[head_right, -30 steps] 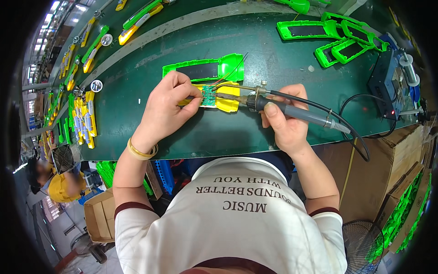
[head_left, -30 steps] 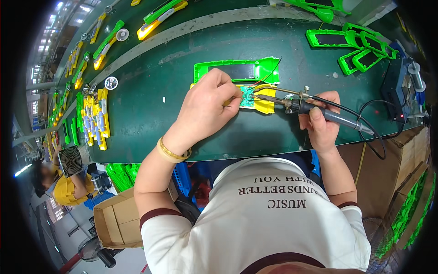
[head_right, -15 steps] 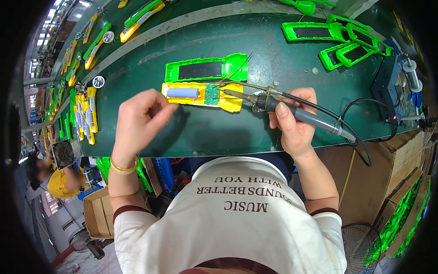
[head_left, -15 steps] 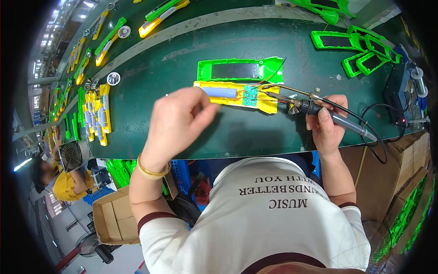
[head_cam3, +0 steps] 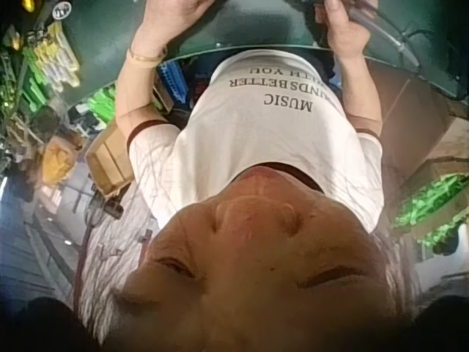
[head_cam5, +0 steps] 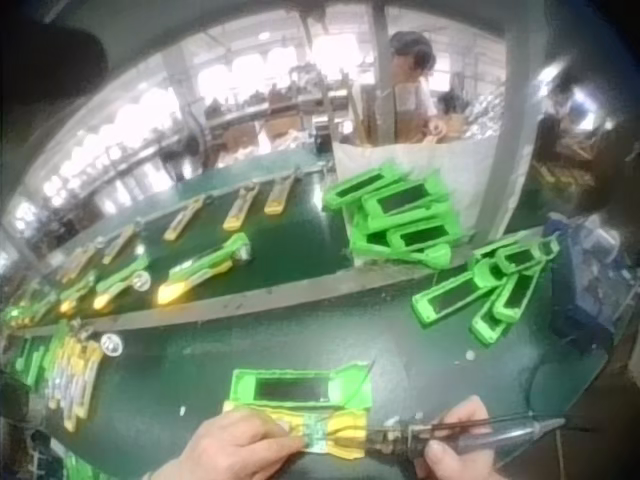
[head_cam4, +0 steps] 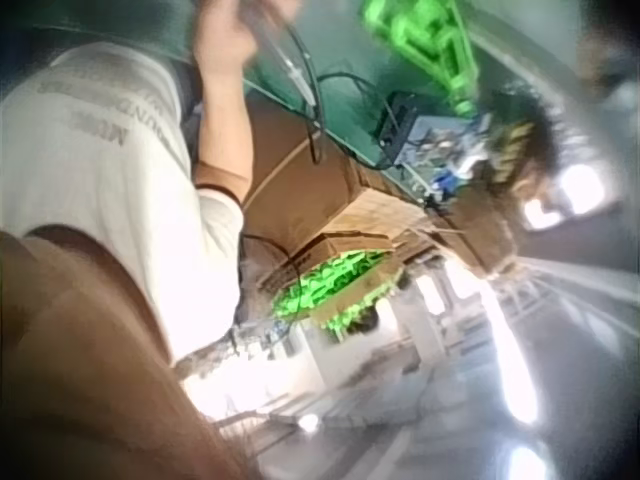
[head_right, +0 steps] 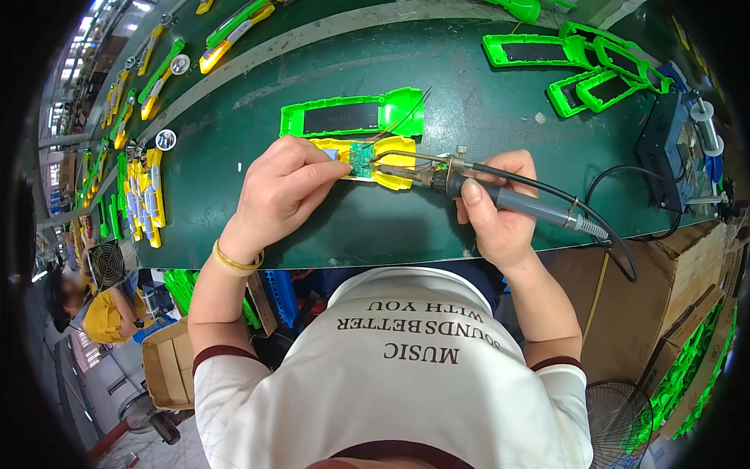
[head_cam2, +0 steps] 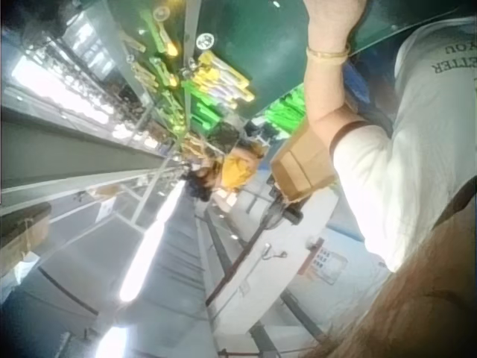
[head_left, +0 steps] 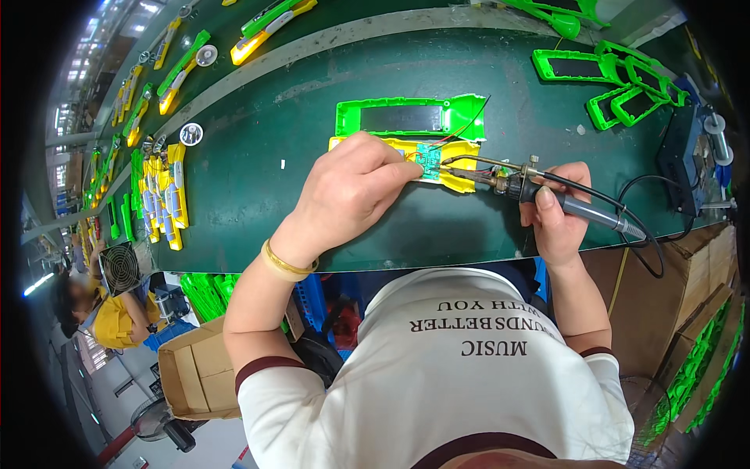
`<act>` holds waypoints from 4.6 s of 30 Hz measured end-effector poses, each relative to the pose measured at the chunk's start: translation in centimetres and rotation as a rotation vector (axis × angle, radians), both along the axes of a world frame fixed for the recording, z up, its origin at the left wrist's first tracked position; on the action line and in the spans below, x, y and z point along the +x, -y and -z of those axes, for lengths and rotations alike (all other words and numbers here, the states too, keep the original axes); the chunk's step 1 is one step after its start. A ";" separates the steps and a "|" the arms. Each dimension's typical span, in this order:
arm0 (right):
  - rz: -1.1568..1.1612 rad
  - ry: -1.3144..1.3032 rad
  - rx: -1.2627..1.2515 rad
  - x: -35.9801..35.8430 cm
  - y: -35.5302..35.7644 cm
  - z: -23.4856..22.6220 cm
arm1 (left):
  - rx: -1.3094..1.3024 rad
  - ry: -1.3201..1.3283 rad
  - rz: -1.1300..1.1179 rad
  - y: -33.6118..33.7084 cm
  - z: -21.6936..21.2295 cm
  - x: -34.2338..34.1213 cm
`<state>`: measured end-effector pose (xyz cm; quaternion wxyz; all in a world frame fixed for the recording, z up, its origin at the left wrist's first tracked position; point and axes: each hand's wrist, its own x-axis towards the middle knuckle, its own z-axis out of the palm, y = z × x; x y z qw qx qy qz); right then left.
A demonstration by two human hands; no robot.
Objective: The person solders wires to the internal circuit board of flashlight casings using a soldering iron, fits the components and solar panels into the housing by hand, closes the flashlights, and places the assembled flashlights onto the conveyor track.
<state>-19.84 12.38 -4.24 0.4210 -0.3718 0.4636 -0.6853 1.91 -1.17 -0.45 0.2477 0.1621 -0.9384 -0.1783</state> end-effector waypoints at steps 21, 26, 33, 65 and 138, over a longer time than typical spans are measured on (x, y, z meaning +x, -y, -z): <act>-0.024 0.069 0.004 0.0 -0.1 0.0 | -0.075 0.164 -0.018 -0.6 -0.7 -0.2; 0.070 0.063 -0.034 -0.6 0.0 -0.1 | -0.064 0.150 -0.035 -0.8 -0.7 -0.3; 0.201 0.147 -0.145 -1.5 0.1 0.2 | 0.082 0.060 -0.227 0.6 -0.9 -2.1; 0.015 -0.008 0.046 -4.3 1.7 -1.9 | 0.275 0.064 -0.177 1.4 1.4 -3.5; -0.130 -0.029 0.160 0.2 5.0 -1.2 | 0.232 0.241 -0.200 3.2 0.3 -0.6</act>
